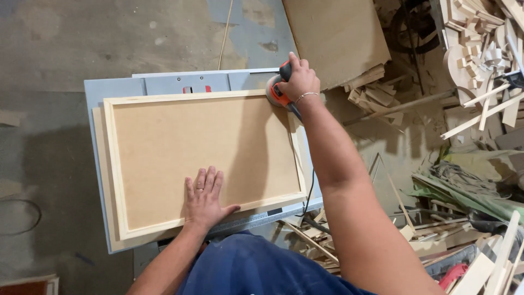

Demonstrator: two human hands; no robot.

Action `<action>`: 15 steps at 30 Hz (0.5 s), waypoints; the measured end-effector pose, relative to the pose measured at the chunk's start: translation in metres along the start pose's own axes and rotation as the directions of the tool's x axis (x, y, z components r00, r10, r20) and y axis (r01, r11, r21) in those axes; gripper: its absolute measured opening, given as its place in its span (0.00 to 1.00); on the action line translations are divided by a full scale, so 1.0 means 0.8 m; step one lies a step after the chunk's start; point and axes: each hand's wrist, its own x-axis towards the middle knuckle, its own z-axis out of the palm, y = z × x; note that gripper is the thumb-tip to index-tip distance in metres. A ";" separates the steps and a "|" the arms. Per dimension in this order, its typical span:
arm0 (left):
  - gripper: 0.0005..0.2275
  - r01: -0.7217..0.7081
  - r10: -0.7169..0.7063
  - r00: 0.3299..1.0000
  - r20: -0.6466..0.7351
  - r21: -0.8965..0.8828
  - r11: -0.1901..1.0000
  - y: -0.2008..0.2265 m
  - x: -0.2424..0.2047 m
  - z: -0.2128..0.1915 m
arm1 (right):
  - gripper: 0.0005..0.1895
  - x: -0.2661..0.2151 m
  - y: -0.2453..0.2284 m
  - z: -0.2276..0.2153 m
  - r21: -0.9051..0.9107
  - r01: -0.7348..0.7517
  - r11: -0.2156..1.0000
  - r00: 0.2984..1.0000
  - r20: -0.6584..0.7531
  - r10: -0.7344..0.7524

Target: Sanding the edges and surface of a wooden frame using a handheld orbital sander.

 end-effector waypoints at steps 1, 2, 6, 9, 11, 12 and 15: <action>0.53 -0.002 0.002 1.000 0.001 0.000 1.000 0.000 0.000 0.001 | 0.49 -0.003 0.007 -0.003 -0.001 -0.002 1.000 1.000 0.000 0.002; 0.53 0.002 -0.002 1.000 -0.015 0.007 1.000 0.001 0.000 0.002 | 0.50 -0.006 0.015 -0.006 -0.005 0.010 1.000 1.000 0.025 -0.010; 0.52 0.003 -0.002 1.000 -0.029 0.033 0.999 0.001 -0.003 0.004 | 0.50 -0.032 0.037 -0.011 -0.011 0.025 1.000 0.998 0.063 -0.025; 0.52 0.003 -0.003 1.000 -0.014 0.020 1.000 0.000 -0.001 0.006 | 0.50 -0.061 0.044 -0.012 -0.004 0.037 0.999 0.997 0.067 -0.036; 0.52 -0.001 0.002 1.000 -0.023 0.034 0.999 0.002 -0.004 0.004 | 0.50 -0.080 0.052 -0.009 -0.001 0.031 1.000 0.997 0.072 -0.031; 0.52 0.000 0.001 0.999 -0.035 0.048 0.999 0.002 -0.004 0.002 | 0.50 -0.088 0.056 -0.009 0.003 0.031 1.000 0.997 0.075 -0.031; 0.51 0.004 -0.004 1.000 -0.005 0.028 1.000 0.004 -0.006 -0.007 | 0.50 -0.117 0.073 -0.004 0.034 0.027 0.999 0.997 0.067 -0.029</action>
